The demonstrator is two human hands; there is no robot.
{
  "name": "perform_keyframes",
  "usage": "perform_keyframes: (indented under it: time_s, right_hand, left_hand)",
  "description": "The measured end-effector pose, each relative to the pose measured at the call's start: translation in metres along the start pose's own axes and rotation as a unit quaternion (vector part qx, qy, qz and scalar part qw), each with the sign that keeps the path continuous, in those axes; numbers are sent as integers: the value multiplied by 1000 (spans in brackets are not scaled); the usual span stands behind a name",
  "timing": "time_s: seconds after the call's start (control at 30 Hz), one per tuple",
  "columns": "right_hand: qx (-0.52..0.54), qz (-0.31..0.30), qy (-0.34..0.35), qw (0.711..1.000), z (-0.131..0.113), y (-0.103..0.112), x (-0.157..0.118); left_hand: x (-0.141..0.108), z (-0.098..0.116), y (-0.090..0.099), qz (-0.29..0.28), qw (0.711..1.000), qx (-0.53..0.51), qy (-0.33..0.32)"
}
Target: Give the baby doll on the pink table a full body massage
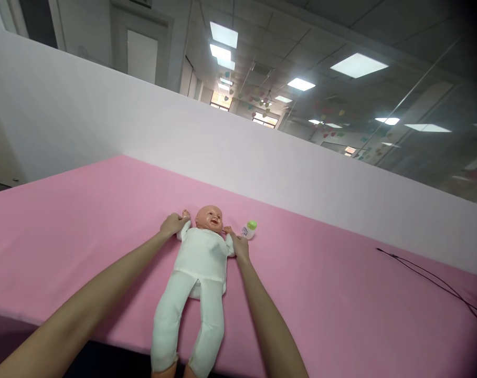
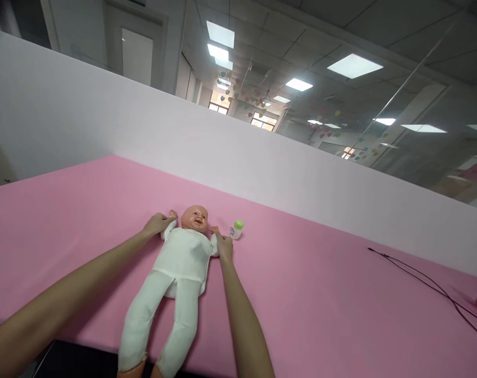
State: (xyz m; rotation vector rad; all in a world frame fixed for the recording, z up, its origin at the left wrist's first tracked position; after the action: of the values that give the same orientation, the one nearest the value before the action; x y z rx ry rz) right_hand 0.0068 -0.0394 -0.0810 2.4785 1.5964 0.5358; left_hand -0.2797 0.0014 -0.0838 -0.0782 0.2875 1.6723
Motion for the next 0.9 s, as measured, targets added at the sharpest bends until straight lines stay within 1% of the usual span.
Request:
perform_keyframes:
  time_s: [0.07,0.13,0.2,0.27,0.33,0.4,0.47,0.5,0.57,0.6,0.7,0.77,0.83,0.9]
  right_hand:
    - [-21,-18,-45,999,-2,1,-2]
    - [-10,-16,-57,998,-5,4,-5]
    - [35,-17,-27,999,-10,11,-11]
    - [99,-49,27,994,-16,22,-18]
    - [146,-119,81,979,-23,37,-28]
    - [148,-212,115,959,-30,53,-40]
    - [127,-301,145,934,-33,67,-51]
    - [114,-334,160,922,-33,73,-56]
    - [82,-377,183,904,-27,81,-63]
    - [68,-390,188,899,-22,83,-65]
    - [37,-405,191,894,-11,87,-68]
    - [31,-399,195,895,-8,88,-68]
    - [51,-390,193,899,-11,88,-64]
    - [101,-348,178,915,-16,83,-54]
  left_hand:
    - [3,5,-3,-8,1000,4,6]
    - [1,10,-2,-20,1000,1,5]
    - [-4,12,3,-47,999,-10,-7]
    - [-12,13,15,-96,994,-40,-45]
    - [-20,12,32,-157,980,-69,-97]
    - [-28,7,52,-210,965,-52,-145]
    - [-35,-1,69,-266,944,17,-194]
    - [-38,-6,75,-291,929,63,-218]
    - [-44,-16,81,-321,899,156,-255]
    - [-47,-21,82,-324,887,193,-267]
    - [-53,-29,81,-311,870,255,-286]
    - [-55,-27,79,-309,870,253,-291]
    - [-56,-20,77,-312,880,217,-284]
    - [-55,-9,74,-306,905,151,-254]
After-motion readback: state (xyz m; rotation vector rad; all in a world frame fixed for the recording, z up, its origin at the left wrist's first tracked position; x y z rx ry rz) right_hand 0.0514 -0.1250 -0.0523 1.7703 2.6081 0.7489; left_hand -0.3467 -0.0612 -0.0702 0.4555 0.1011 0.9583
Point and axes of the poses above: each hand's wrist, its own x-axis towards the middle knuckle, its own y-axis out of the back of the hand, z = x × y, the point moved 1 cm from there along x, towards the middle knuckle, and after that the axes turned 10 degrees about y, right-handed, at the moved point
